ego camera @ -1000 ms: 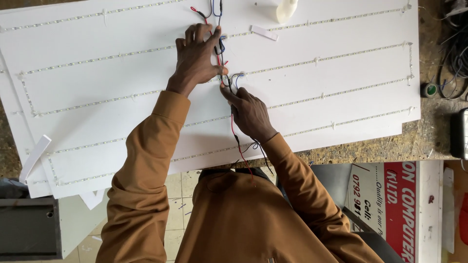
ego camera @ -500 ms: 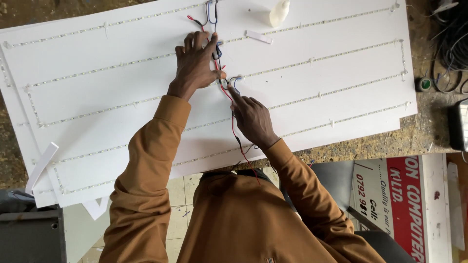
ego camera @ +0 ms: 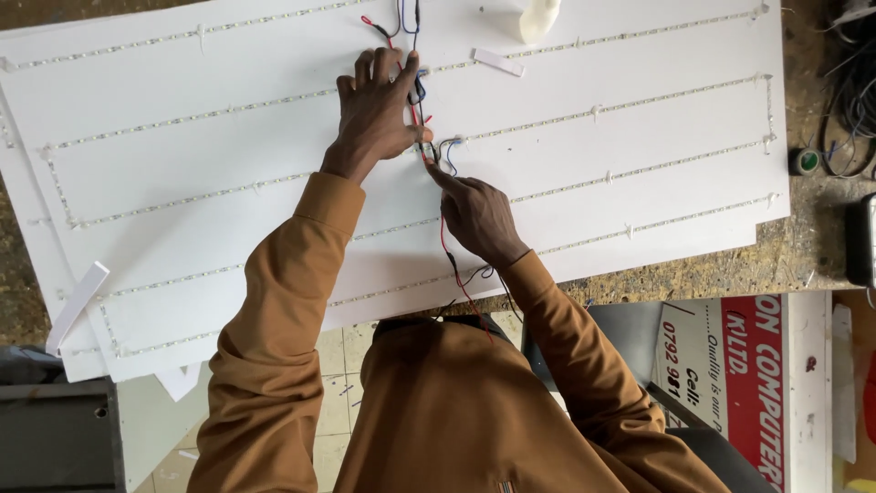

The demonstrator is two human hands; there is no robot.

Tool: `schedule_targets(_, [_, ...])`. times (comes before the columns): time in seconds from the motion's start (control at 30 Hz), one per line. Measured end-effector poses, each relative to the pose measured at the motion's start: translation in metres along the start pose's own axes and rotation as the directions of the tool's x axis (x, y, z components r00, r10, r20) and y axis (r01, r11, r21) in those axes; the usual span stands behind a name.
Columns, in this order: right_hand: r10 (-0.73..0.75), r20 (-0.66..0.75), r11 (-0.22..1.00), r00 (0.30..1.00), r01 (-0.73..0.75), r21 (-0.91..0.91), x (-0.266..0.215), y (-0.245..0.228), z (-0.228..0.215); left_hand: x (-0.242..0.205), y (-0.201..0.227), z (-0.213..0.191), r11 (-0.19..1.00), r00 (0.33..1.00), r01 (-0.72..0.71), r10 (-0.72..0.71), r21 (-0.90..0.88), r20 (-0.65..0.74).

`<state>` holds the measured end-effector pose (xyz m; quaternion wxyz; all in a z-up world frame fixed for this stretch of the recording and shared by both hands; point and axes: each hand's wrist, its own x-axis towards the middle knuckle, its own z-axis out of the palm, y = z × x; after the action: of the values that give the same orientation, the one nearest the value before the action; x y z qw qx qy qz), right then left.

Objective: The person connects and organizes wires on a white board with LED strips. They twist wires together, apply hot glue to secure connections, and use white plastic clips to bundle the wires along the board.

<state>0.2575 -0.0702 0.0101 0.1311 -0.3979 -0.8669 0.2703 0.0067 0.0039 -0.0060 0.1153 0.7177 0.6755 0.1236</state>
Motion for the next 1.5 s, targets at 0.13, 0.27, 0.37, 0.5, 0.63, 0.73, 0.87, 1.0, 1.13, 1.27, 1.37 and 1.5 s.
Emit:
schedule_targets(0.13, [0.081,0.023,0.989,0.996,-0.083,0.121,0.0,-0.001,-0.002,-0.003,-0.002,0.001,0.999,0.999,0.039,-0.039,-0.002,0.008])
schedule_targets(0.27, [0.118,0.059,0.984,0.991,-0.108,-0.145,0.011,0.007,0.002,0.003,0.0,0.002,1.0,1.0,0.016,-0.016,-0.015,0.017])
schedule_targets(0.37, [0.181,0.148,0.979,0.972,-0.165,-0.119,0.011,0.001,-0.02,-0.003,0.001,0.0,1.0,1.0,0.013,-0.012,-0.019,0.022])
schedule_targets(0.5, [0.005,0.028,0.998,1.0,-0.006,0.055,-0.008,0.005,-0.023,-0.001,0.002,-0.003,0.999,0.999,0.028,-0.027,-0.024,0.037])
schedule_targets(0.63, [-0.098,-0.052,0.995,0.994,0.098,-0.008,-0.016,0.01,-0.003,-0.003,-0.001,-0.005,0.998,0.997,0.044,-0.041,-0.047,0.059])
schedule_targets(0.73, [-0.081,-0.075,0.99,0.994,0.071,-0.121,-0.012,0.015,0.004,0.004,-0.003,-0.01,0.997,0.997,0.03,-0.026,-0.066,0.069])
schedule_targets(0.87, [-0.085,-0.03,0.976,0.996,0.078,-0.202,-0.022,0.017,0.011,-0.007,-0.004,-0.01,0.992,0.989,0.058,-0.042,-0.109,0.139])
schedule_targets(1.0, [-0.083,-0.038,0.945,0.996,0.067,-0.32,-0.02,0.014,0.013,-0.002,0.003,-0.017,0.99,0.984,0.085,-0.065,-0.114,0.166])
schedule_targets(1.13, [-0.097,-0.059,0.93,0.994,0.07,-0.36,-0.026,0.014,0.018,-0.001,0.008,-0.013,0.992,0.992,0.088,-0.079,-0.087,0.098])
schedule_targets(1.27, [-0.096,-0.039,0.958,0.995,0.081,-0.274,-0.024,0.019,0.021,0.0,0.004,-0.013,0.992,0.993,0.085,-0.077,-0.097,0.085])
schedule_targets(1.37, [-0.097,-0.046,0.98,0.994,0.088,-0.176,-0.026,0.019,0.017,0.0,0.003,-0.009,0.993,0.993,0.083,-0.075,-0.09,0.087])
schedule_targets(1.5, [-0.104,-0.085,0.988,0.991,0.093,-0.127,-0.026,0.02,0.018,0.0,0.003,-0.007,0.993,0.995,0.084,-0.079,-0.084,0.069])
